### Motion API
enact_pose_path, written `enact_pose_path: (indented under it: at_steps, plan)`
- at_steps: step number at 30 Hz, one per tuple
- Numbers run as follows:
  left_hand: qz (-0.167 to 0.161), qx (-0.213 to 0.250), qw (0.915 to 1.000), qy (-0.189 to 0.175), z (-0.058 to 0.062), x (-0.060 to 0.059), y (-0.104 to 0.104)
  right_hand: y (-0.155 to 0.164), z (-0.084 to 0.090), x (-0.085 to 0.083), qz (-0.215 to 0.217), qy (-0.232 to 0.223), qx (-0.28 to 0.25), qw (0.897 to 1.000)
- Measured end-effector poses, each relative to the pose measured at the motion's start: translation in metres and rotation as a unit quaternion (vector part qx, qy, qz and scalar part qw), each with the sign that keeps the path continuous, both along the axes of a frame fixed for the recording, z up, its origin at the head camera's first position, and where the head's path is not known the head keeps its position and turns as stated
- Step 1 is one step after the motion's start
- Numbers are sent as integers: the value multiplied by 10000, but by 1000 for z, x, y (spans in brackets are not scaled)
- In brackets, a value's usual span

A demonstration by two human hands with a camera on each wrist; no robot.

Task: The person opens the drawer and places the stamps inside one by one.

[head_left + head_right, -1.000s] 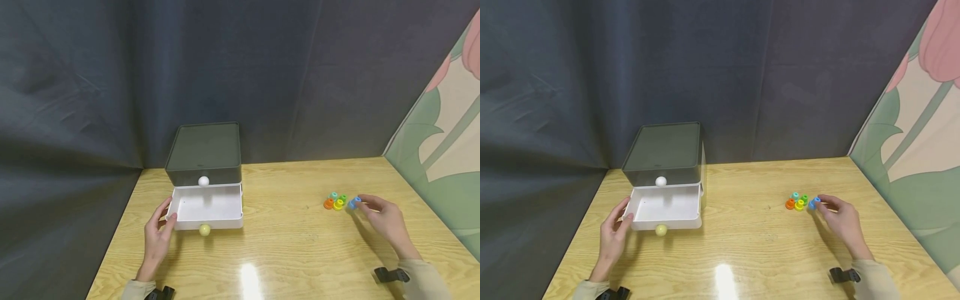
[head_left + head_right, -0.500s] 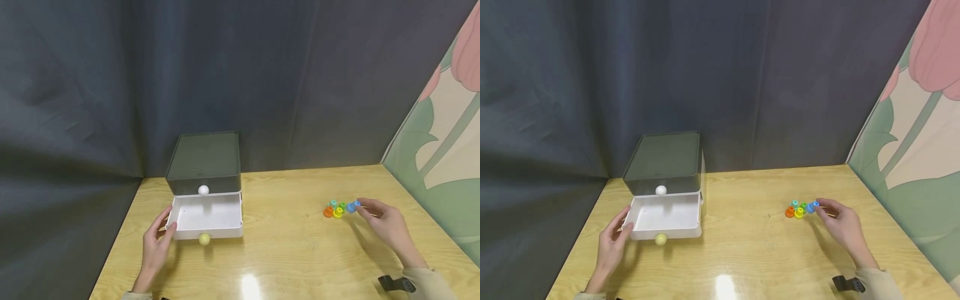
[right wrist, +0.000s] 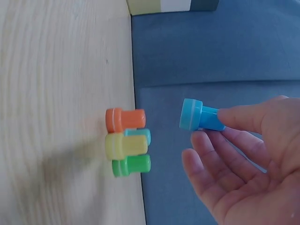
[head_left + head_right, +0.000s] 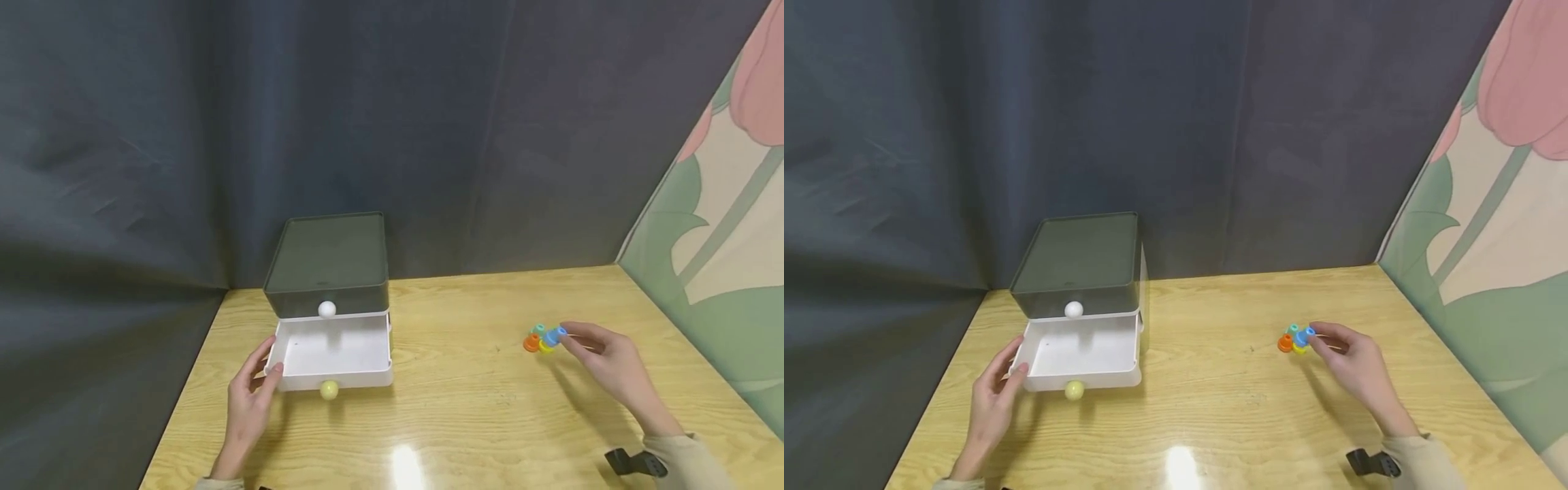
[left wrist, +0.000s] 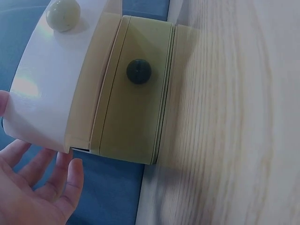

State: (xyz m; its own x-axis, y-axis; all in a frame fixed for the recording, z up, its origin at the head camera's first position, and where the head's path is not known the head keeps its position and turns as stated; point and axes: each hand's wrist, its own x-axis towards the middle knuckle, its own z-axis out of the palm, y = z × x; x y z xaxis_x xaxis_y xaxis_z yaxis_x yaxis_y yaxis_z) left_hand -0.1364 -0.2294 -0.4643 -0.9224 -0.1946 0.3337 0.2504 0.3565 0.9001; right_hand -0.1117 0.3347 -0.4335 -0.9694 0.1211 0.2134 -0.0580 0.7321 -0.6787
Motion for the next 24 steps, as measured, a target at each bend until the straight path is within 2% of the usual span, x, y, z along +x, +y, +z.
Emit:
enact_pose_path:
  at_steps: [8, 15, 24]
  plan:
    - [33, 111, 9999, 53, 1, -1, -2, -16, 17, -7, 277, 38, -106, 9996]
    - [-24, 101, 9999, 31, -2, 1, -1, -32, 28, -7, 518, -186, -497, 9972]
    - [-44, 56, 9999, -70, -3, 2, 2, -53, 46, -14, 723, -419, -505, 9952]
